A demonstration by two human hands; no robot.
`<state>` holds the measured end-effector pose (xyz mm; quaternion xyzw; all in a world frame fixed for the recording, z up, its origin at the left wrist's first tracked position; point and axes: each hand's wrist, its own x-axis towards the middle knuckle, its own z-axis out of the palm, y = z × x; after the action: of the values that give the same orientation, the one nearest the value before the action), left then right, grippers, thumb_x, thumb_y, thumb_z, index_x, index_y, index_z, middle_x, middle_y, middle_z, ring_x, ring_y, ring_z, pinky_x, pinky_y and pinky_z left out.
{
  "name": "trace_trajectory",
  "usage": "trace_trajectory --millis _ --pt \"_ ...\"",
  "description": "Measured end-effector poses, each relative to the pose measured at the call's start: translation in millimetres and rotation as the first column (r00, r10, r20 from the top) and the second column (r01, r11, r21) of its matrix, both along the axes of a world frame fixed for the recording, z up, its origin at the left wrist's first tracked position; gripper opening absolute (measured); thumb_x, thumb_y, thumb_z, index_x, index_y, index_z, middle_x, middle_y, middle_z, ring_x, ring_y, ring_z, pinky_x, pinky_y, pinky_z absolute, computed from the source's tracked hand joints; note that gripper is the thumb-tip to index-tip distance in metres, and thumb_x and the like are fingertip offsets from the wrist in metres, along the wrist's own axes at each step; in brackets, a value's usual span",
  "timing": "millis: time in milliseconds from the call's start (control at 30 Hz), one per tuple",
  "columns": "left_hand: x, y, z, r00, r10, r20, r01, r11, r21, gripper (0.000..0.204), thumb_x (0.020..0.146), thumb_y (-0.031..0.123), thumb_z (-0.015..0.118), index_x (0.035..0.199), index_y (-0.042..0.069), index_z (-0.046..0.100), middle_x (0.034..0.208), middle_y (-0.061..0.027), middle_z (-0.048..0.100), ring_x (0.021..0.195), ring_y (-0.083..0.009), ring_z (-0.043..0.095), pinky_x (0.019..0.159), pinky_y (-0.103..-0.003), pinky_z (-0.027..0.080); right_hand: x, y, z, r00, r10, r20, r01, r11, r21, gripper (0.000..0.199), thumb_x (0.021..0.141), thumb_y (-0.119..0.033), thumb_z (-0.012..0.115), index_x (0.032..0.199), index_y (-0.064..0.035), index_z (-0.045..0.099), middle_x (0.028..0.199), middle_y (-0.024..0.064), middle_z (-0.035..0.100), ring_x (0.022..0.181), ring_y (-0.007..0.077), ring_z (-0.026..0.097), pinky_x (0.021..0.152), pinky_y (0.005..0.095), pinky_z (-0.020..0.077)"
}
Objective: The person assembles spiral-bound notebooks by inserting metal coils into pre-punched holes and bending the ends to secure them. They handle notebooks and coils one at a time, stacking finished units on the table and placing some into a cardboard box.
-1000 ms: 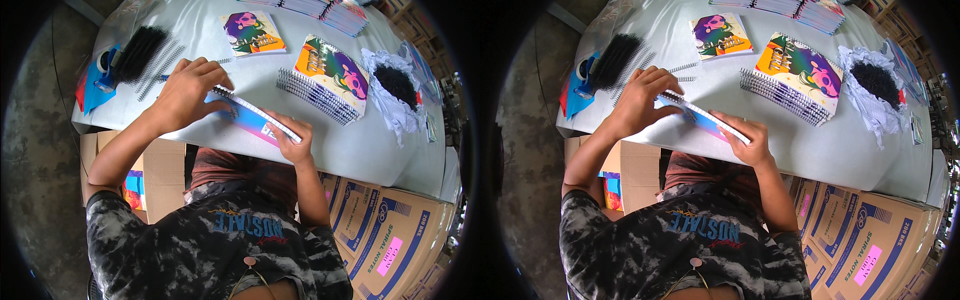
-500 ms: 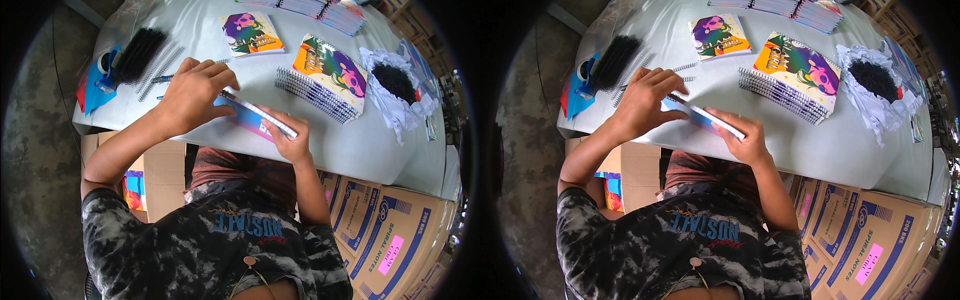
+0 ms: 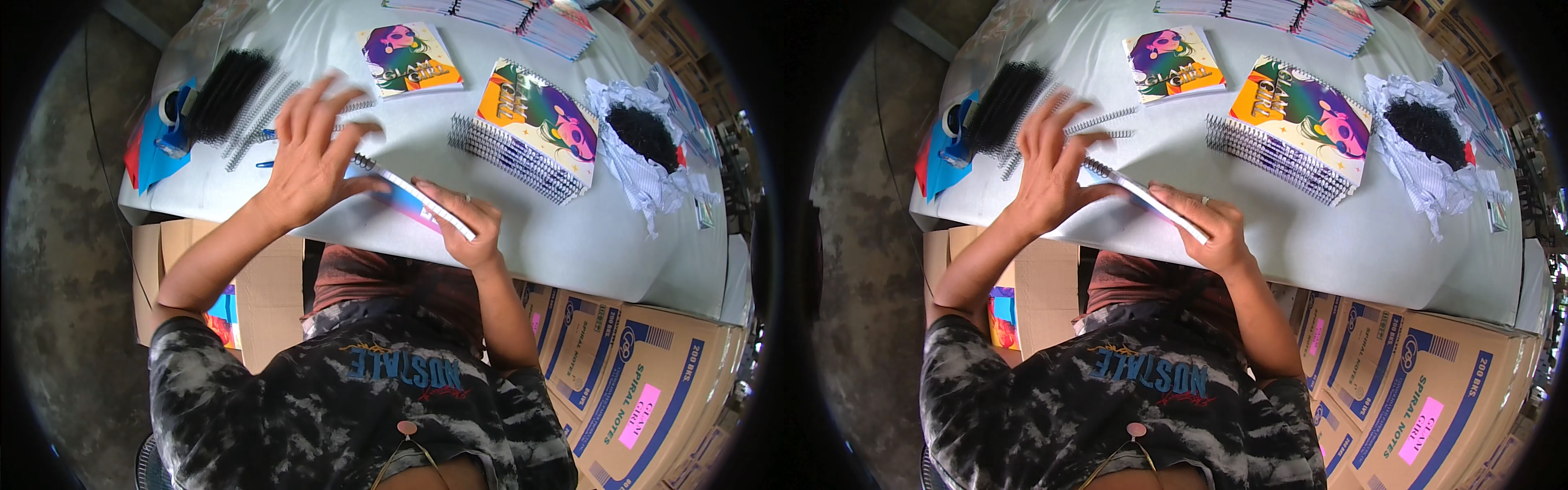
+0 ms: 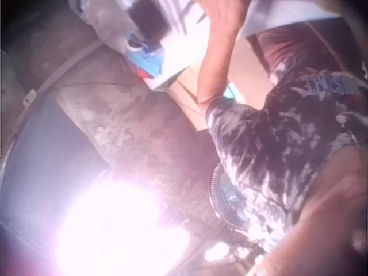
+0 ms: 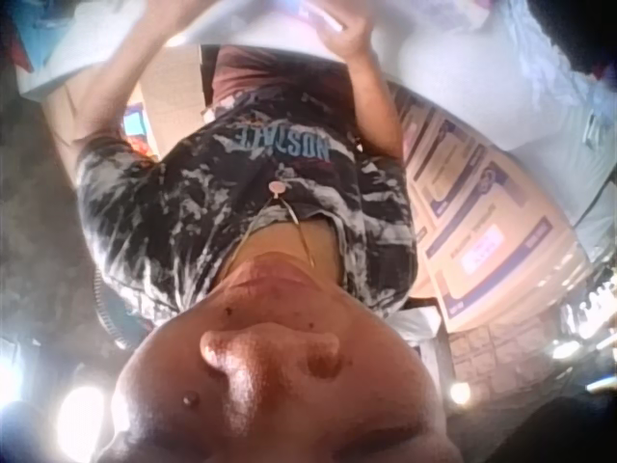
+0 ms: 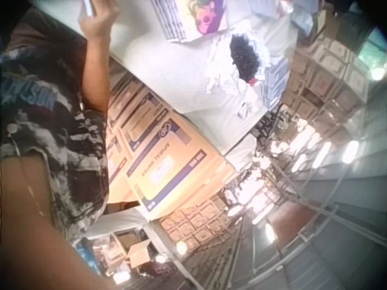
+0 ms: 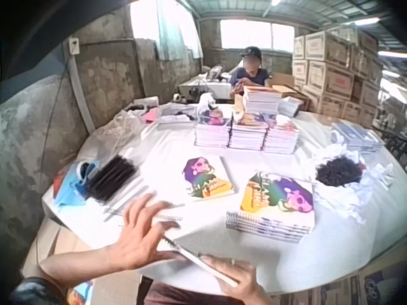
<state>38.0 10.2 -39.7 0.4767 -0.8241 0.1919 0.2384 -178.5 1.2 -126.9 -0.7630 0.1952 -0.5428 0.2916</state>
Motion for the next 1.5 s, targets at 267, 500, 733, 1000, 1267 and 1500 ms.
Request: trace_trajectory --millis 267,500,733,1000,1267,1500 --pt "22 -12 -85 0.986 -0.159 -0.043 0.121 0.880 -0.459 0.111 0.067 0.082 0.035 0.135 -0.005 0.023 0.142 -0.0327 0.008 0.132 -0.0476 -0.004 0.102 -0.058 -0.008 13 15 -5 0.996 -0.079 -0.042 0.077 0.995 -0.056 0.041 0.068 0.011 0.059 0.107 -0.0013 0.062 0.102 0.0136 0.065 0.085 0.0255 0.066 0.070 0.0310 0.0534" --pt "8 28 -101 0.963 -0.200 0.181 0.236 0.949 -0.209 0.115 0.070 0.081 0.031 0.131 -0.016 0.021 0.137 -0.0363 0.014 0.126 -0.0557 0.008 0.097 -0.067 0.000 15 17 0 0.993 -0.110 -0.044 0.101 0.980 -0.169 0.042 0.067 0.012 0.056 0.107 -0.0002 0.061 0.101 0.0140 0.065 0.087 0.0255 0.066 0.074 0.0335 0.0528" --pt "-4 34 -123 0.935 -0.353 -0.014 0.348 0.926 -0.150 0.111 0.070 0.078 0.039 0.131 -0.014 0.025 0.136 -0.0365 0.020 0.128 -0.0535 0.010 0.099 -0.065 -0.004 16 10 -10 0.991 -0.131 0.009 0.131 0.980 -0.150 0.042 0.068 0.009 0.059 0.109 0.0000 0.060 0.101 0.0142 0.065 0.089 0.0251 0.065 0.074 0.0344 0.0526" --pt "-15 45 -129 0.917 -0.396 -0.056 0.393 0.918 -0.055 0.111 0.067 0.077 0.048 0.135 -0.008 0.025 0.135 -0.0417 0.011 0.125 -0.0586 0.012 0.095 -0.068 0.011 18 13 -7 0.993 -0.113 0.023 0.115 0.989 -0.091 0.045 0.066 0.011 0.059 0.111 0.0017 0.059 0.103 0.0145 0.064 0.084 0.0266 0.065 0.072 0.0333 0.0528" --pt "-27 36 -109 0.902 -0.408 -0.143 0.395 0.912 -0.110 0.101 0.067 0.077 0.046 0.131 0.001 0.034 0.126 -0.0358 0.032 0.112 -0.0491 0.035 0.086 -0.064 0.028 17 12 -4 0.987 -0.159 -0.024 0.155 0.981 -0.119 0.070 0.068 -0.001 0.068 0.131 0.0029 0.038 0.103 0.0118 0.064 0.079 0.0278 0.065 0.066 0.0333 0.0527" --pt "-32 22 -122 0.917 -0.383 -0.113 0.356 0.912 -0.202 0.104 0.065 0.081 0.040 0.131 0.000 0.034 0.121 -0.0349 0.036 0.102 -0.0477 0.041 0.077 -0.061 0.033 19 17 -4 0.993 -0.105 -0.058 0.098 0.989 -0.108 0.078 0.070 -0.008 0.070 0.135 0.0041 0.030 0.107 0.0117 0.063 0.077 0.0277 0.066 0.064 0.0327 0.0526"
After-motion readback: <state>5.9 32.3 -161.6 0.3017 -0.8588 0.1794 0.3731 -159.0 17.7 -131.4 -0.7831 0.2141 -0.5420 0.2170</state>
